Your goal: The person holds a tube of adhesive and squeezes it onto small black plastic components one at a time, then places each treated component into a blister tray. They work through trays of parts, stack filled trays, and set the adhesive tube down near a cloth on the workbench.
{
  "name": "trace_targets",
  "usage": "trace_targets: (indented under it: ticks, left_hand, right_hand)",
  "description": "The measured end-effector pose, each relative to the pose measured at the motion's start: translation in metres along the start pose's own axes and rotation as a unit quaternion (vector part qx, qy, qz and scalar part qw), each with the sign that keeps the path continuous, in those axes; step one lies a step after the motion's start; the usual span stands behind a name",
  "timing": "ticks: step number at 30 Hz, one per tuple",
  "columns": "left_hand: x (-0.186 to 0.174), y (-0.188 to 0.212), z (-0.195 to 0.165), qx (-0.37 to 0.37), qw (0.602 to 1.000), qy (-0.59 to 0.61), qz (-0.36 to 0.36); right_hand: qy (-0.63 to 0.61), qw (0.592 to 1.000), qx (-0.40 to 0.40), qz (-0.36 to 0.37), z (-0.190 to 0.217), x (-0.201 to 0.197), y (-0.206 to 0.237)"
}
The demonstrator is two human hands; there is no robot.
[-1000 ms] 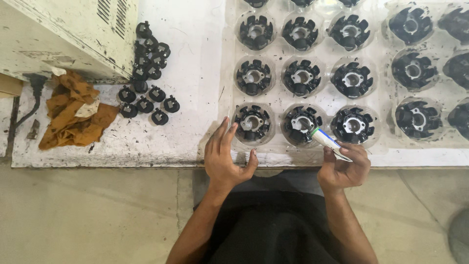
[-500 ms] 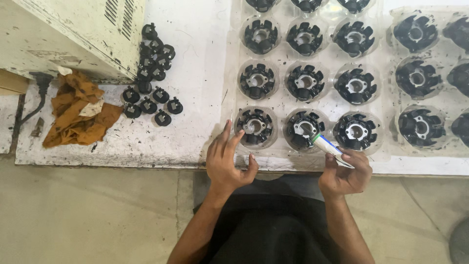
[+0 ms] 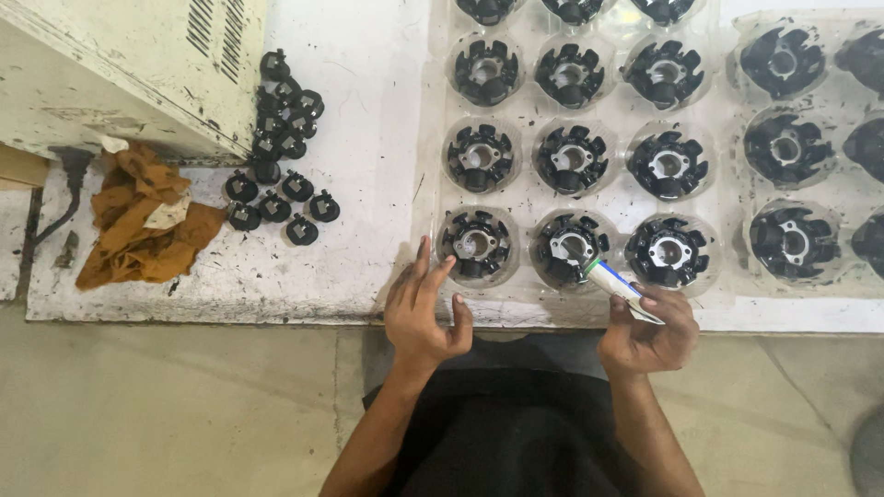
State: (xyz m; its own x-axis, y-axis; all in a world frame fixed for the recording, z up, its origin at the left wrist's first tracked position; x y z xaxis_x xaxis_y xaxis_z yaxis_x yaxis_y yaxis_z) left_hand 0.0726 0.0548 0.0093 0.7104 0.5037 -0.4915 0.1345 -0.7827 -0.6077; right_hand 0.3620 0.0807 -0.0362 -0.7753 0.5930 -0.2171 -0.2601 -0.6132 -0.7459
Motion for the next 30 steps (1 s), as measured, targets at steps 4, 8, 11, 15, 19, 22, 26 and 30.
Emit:
trace_targets:
  ticks: [4, 8, 11, 15, 19, 22, 26, 30]
  left_hand:
    - [0.001, -0.003, -0.002, 0.007, 1.000, 0.003, -0.005]
    - [0.002, -0.003, -0.003, 0.004, 1.000, -0.005, -0.002]
    - [0.004, -0.002, -0.002, 0.002, 1.000, -0.005, 0.003]
    - [0.006, -0.001, 0.001, 0.009, 1.000, 0.000, 0.001]
    - [0.007, 0.001, 0.002, 0.008, 1.000, -0.005, -0.001]
    - [0.007, -0.001, 0.002, 0.005, 1.000, 0.003, 0.003]
    - [0.003, -0.005, -0.004, 0.028, 0.998, 0.025, -0.044]
    - [-0.003, -0.003, -0.010, 0.029, 0.996, 0.012, -0.083]
  right_hand:
    - [0.010, 1.000, -0.003, -0.006, -0.002, 0.000, 0.001]
    - [-0.002, 1.000, -0.015, -0.009, -0.003, 0.000, 0.001]
    - [-0.008, 1.000, -0.004, -0.004, -0.004, -0.001, 0.001]
    - [0.009, 1.000, -0.012, 0.002, -0.004, -0.002, 0.001]
    - [0.010, 1.000, -0.010, 0.005, -0.002, -0.002, 0.001]
    - [0.009, 1.000, -0.007, 0.012, -0.001, -0.002, 0.000]
    - [0.002, 1.000, -0.012, 0.006, 0.000, -0.001, -0.002]
    - [-0.001, 1.000, -0.008, 0.005, 0.001, -0.001, -0.003]
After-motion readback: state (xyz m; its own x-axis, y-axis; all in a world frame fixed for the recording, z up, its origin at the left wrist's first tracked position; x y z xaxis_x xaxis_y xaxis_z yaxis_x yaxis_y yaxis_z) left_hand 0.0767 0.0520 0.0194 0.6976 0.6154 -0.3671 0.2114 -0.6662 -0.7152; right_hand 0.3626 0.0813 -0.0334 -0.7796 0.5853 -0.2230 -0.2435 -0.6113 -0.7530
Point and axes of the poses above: each hand's wrist, its own y-axis away from the middle knuckle, its own x-axis out of the palm, z = x × y, the point moved 5 cm from there along -y, towards the middle knuckle, and after that the axes turned 10 degrees about y, right-handed, at the moved point
